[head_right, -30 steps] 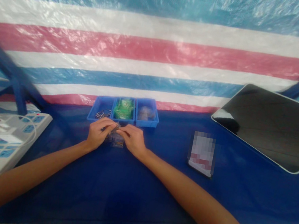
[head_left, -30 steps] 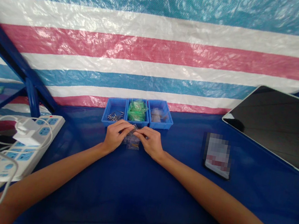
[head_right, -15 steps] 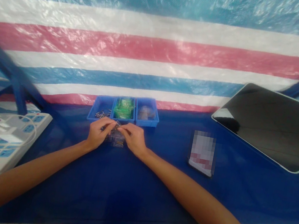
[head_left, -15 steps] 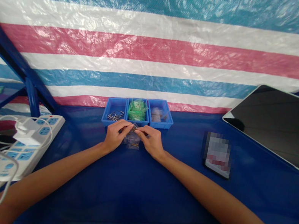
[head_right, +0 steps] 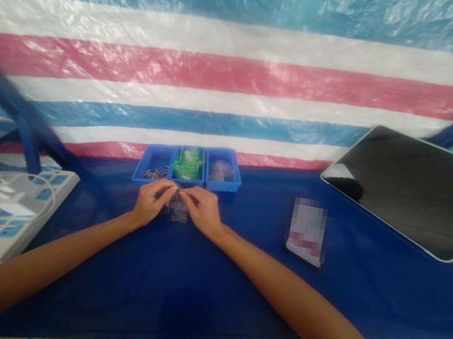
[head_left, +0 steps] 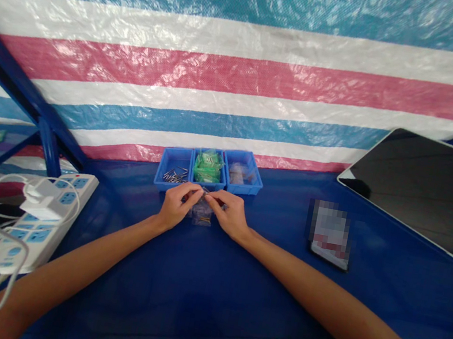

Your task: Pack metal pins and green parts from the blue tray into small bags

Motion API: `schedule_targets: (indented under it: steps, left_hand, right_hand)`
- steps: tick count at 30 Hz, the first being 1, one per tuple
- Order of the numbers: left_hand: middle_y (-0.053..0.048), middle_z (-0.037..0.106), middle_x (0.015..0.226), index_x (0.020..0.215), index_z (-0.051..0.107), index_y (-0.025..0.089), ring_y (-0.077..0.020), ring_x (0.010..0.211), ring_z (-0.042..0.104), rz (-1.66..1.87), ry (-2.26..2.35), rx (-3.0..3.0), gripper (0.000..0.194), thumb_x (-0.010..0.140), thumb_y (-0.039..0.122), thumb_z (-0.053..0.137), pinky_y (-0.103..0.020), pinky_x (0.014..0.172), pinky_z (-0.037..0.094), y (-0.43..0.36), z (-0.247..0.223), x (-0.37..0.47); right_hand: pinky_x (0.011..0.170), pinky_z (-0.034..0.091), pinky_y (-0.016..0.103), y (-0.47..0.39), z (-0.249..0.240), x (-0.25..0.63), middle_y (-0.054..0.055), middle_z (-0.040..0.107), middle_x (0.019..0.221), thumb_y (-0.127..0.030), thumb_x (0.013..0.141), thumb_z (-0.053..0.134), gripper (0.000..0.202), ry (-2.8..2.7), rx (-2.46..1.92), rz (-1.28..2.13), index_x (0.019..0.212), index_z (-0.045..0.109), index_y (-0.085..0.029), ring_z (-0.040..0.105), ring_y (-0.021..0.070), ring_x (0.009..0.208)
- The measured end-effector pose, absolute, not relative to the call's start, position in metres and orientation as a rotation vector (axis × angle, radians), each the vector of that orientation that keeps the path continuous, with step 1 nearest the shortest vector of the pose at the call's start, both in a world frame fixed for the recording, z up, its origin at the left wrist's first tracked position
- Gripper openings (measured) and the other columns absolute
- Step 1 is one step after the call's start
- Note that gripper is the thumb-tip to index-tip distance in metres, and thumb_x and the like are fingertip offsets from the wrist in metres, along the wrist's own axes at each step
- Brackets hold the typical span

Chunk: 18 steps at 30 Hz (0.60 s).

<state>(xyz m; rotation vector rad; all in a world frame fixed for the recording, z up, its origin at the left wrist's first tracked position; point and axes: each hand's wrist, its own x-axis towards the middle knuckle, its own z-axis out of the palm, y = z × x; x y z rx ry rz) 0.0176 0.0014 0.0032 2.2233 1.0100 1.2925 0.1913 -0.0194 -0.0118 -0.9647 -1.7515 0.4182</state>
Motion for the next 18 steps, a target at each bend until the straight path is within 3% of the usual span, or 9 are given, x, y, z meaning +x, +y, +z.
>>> schedule_targets:
  steps: [18]
  left_hand:
    - [0.000,0.064,0.069,0.089,0.064,0.016,-0.0094,0.055,0.056,1.189,1.001,2.248,0.022,0.090,0.033,0.050,-0.020,0.057,0.045,0.0022,0.0017,0.0174]
  right_hand:
    - [0.063,0.045,0.025,-0.0202,-0.0123,0.1908,0.003,0.068,0.074,-0.032,0.090,0.052,0.023,-1.789,-0.966,0.410,0.083,0.069,-0.018,0.058,0.0133,0.063]
